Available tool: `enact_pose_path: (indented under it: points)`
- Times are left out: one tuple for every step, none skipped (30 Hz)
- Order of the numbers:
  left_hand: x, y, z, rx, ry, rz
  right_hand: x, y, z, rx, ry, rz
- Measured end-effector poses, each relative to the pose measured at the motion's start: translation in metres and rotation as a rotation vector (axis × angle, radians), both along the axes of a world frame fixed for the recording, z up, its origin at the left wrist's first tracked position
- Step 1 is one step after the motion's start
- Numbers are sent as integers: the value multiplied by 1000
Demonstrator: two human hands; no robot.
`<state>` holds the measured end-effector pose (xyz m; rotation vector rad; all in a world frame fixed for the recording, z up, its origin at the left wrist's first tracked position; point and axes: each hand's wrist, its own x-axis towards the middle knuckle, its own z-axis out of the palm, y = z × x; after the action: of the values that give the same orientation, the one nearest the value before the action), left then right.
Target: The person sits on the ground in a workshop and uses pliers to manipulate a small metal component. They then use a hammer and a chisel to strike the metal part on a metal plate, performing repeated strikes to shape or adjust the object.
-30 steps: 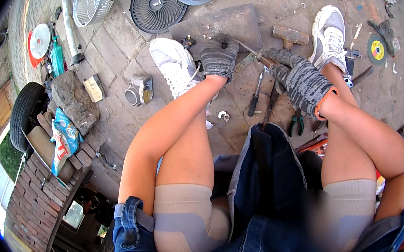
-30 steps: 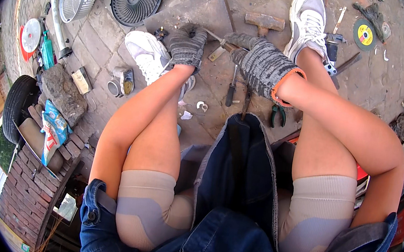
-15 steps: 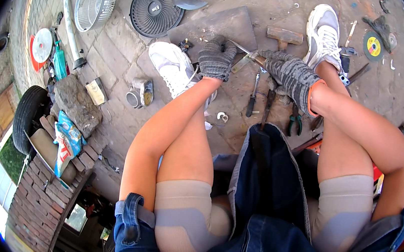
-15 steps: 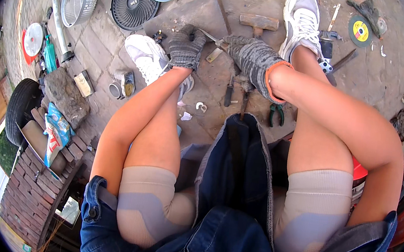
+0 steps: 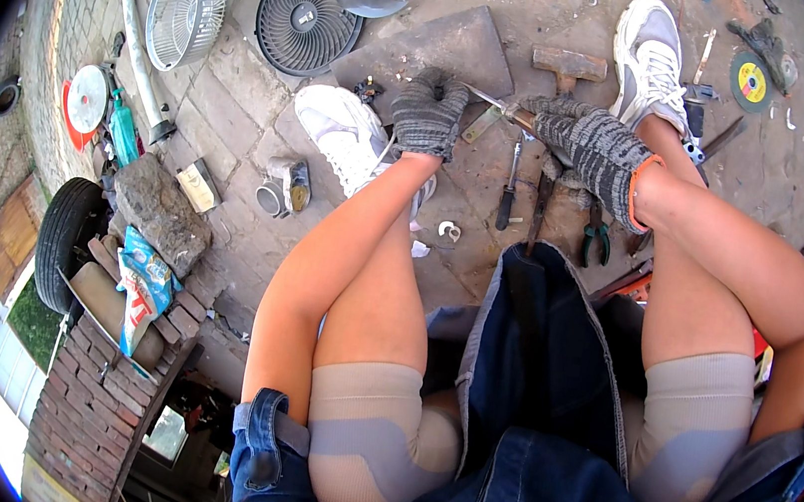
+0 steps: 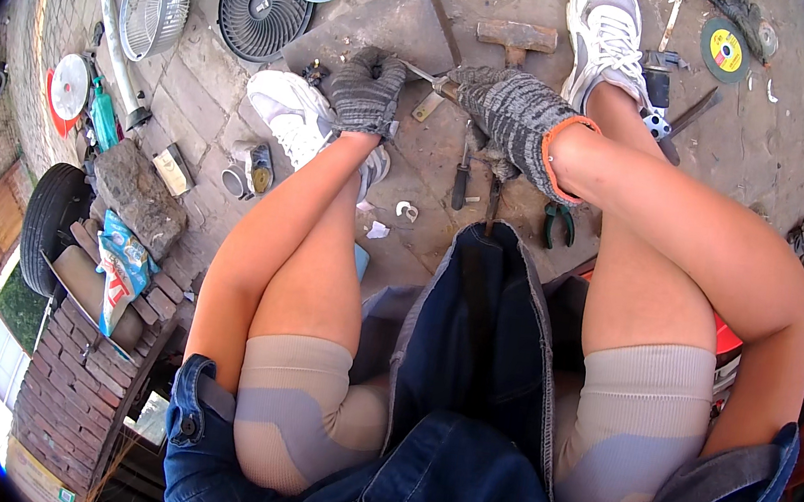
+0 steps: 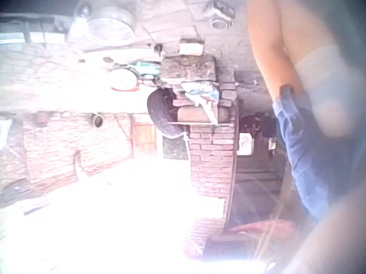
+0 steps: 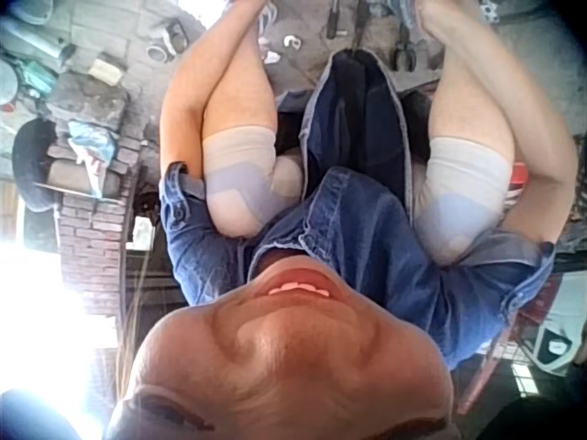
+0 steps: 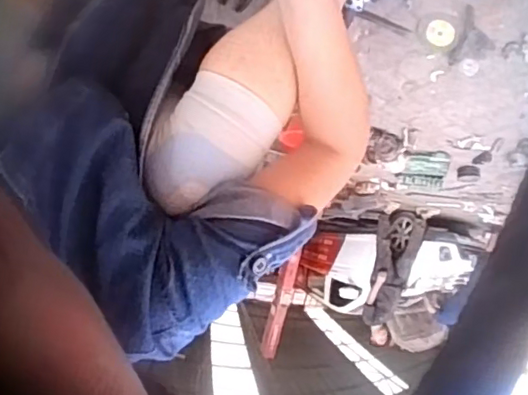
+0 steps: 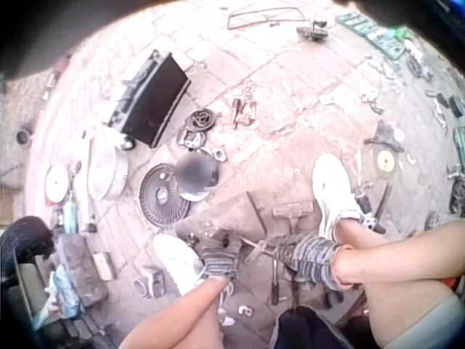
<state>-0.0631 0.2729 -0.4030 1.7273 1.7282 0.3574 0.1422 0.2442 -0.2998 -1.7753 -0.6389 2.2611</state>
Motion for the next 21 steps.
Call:
enact_pose_path:
  points:
    - [0,0,0,5,3,-3,-1,1,1,-53,1,-22]
    - [0,0,-1,0,-2,2,-1,1,2,-15,-6,-8]
    - [0,0,1,-5,-5,6,-2,0,2,22,-12,4]
    - [1,0,2,-10,-8,10,-3,0,2,59,-18,17]
    - [0,0,1,13,5,-2,-3,-1,1,51,-9,-5]
    - [0,0,0,36,17,-12,-5,-1,0,43,0,-26]
    - [0,0,-1,59,30,-22,-6,-1,-1,35,9,-47]
    - [0,-1,-1,46,30,-17,-6,-1,-1,61,-8,-2]
    - [1,0,-1,33,30,-11,-5,-1,0,88,-24,42]
    - [1,0,-1,21,29,-6,-6,-1,1,115,-40,87]
    - [1,0,-2,31,21,-19,-5,1,4,114,-59,140]
    - [0,0,-3,40,13,-31,-5,6,12,114,-77,194]
    - [-1,0,-3,50,5,-45,-5,9,16,113,-95,247]
    - [-2,-1,-3,53,23,-40,-6,5,12,203,-124,222]
    - [2,0,-1,61,31,-40,-7,-3,7,294,-166,193]
    - [2,1,0,68,51,-38,-9,-9,0,388,-193,165]
    - [1,1,0,64,56,-35,-9,-12,-5,438,-221,197]
    - [1,1,0,57,56,-31,-10,-13,-7,486,-254,230]
    - [1,1,0,51,57,-28,-9,-12,-9,534,-286,264]
    - [2,1,0,29,35,-5,-7,-11,-10,534,-280,290]
    - [3,1,2,5,17,19,-5,-11,-12,538,-286,322]
